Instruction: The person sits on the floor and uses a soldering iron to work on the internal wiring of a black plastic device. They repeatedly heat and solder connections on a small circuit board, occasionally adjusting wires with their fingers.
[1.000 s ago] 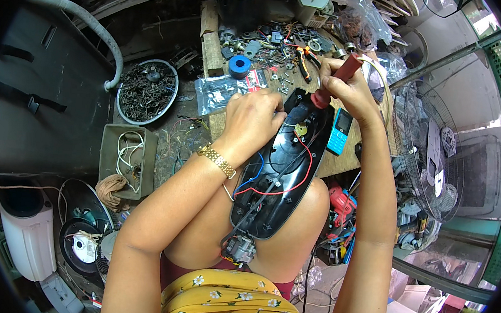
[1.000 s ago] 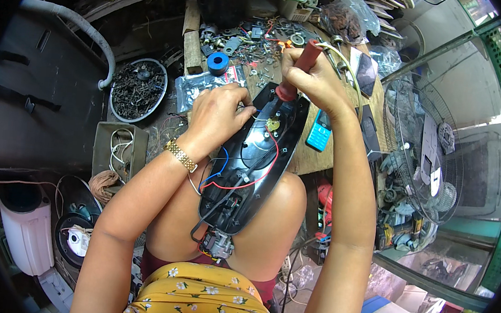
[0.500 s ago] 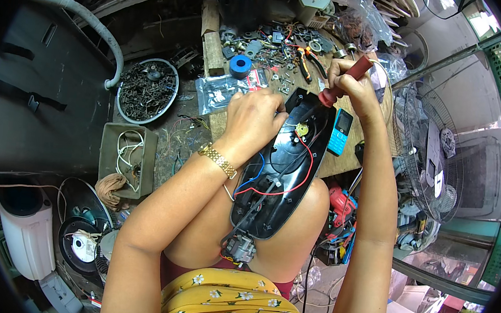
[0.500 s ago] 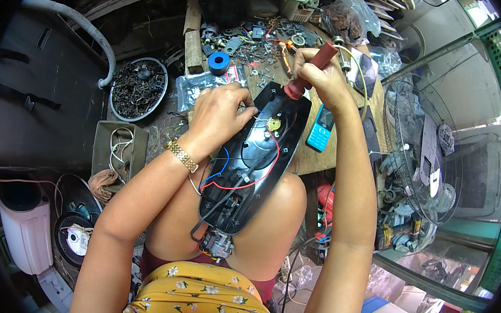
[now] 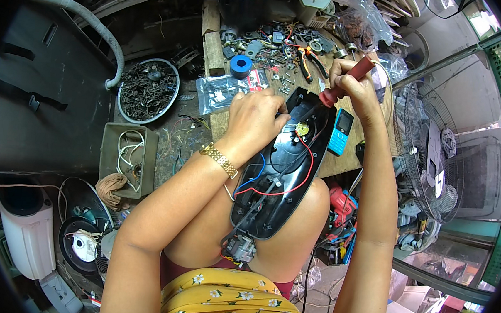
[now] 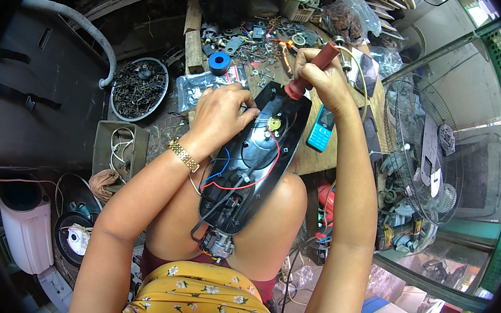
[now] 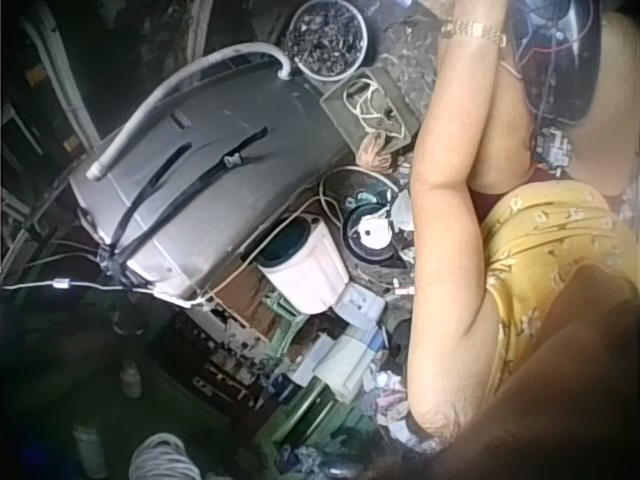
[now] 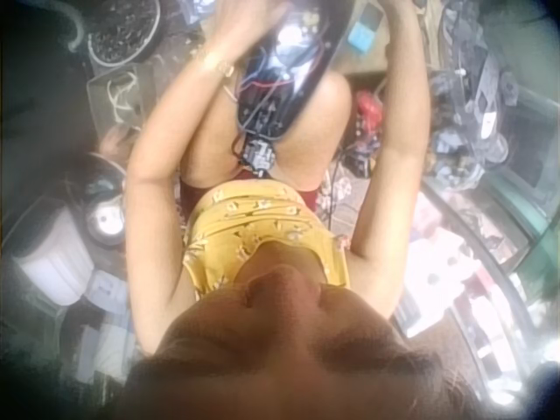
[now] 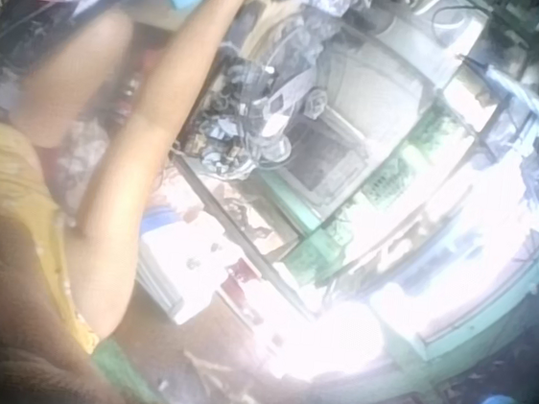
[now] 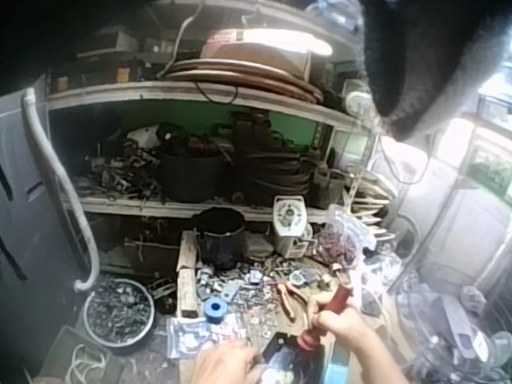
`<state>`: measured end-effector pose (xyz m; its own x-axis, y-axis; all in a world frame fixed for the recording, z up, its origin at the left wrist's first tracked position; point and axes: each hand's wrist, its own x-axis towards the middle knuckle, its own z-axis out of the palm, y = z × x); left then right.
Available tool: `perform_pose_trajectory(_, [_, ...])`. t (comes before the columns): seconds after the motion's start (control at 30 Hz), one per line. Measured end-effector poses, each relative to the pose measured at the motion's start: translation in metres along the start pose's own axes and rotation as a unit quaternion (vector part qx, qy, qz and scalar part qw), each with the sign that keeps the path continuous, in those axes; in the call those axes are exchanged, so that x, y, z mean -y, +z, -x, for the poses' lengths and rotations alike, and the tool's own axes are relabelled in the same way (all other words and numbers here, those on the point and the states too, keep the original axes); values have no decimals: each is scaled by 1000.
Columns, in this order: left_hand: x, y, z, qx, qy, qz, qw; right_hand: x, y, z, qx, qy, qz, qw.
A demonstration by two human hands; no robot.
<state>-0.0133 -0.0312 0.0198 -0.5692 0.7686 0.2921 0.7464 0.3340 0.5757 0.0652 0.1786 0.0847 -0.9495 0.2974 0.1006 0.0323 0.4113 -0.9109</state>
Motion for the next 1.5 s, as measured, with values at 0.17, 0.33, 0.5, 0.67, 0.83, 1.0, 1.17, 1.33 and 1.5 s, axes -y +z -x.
perform_pose_trajectory(0.17, [-1, -1, 0, 4, -6, 4, 1000, -2, 0, 0, -2, -7, 7, 1000])
perform_pose_trajectory(0.33, [0, 0, 1, 1, -4, 9, 1000, -2, 0, 1, -15, 8, -15, 1000])
perform_pose_trajectory(0.5, [-1, 0, 0, 3, -4, 8, 1000, -3, -1, 1, -10, 11, -16, 1000])
perform_pose_trajectory(0.67, [-2, 0, 0, 4, -1, 7, 1000, -3, 0, 2, -17, -3, 0, 1000])
perform_pose_trajectory(0.83, [-1, 0, 1, 7, 3, 11, 1000, -2, 1, 3, -22, 9, -6, 1000])
perform_pose_trajectory(1.0, [-4, -3, 2, 13, 9, 22, 1000, 0, 1, 5, -36, 0, -11, 999])
perform_pose_trajectory(1.17, [-4, 0, 1, 0, 24, 16, 1000, -1, -1, 6, -53, -10, -8, 998])
perform_pose_trajectory(1.33, [-5, -1, 2, -25, 52, -7, 998, 1, -1, 6, -71, -12, -9, 997])
perform_pose_trajectory(1.5, [-8, -2, 1, -27, 65, -32, 997, -3, -4, 6, -87, -18, -14, 996])
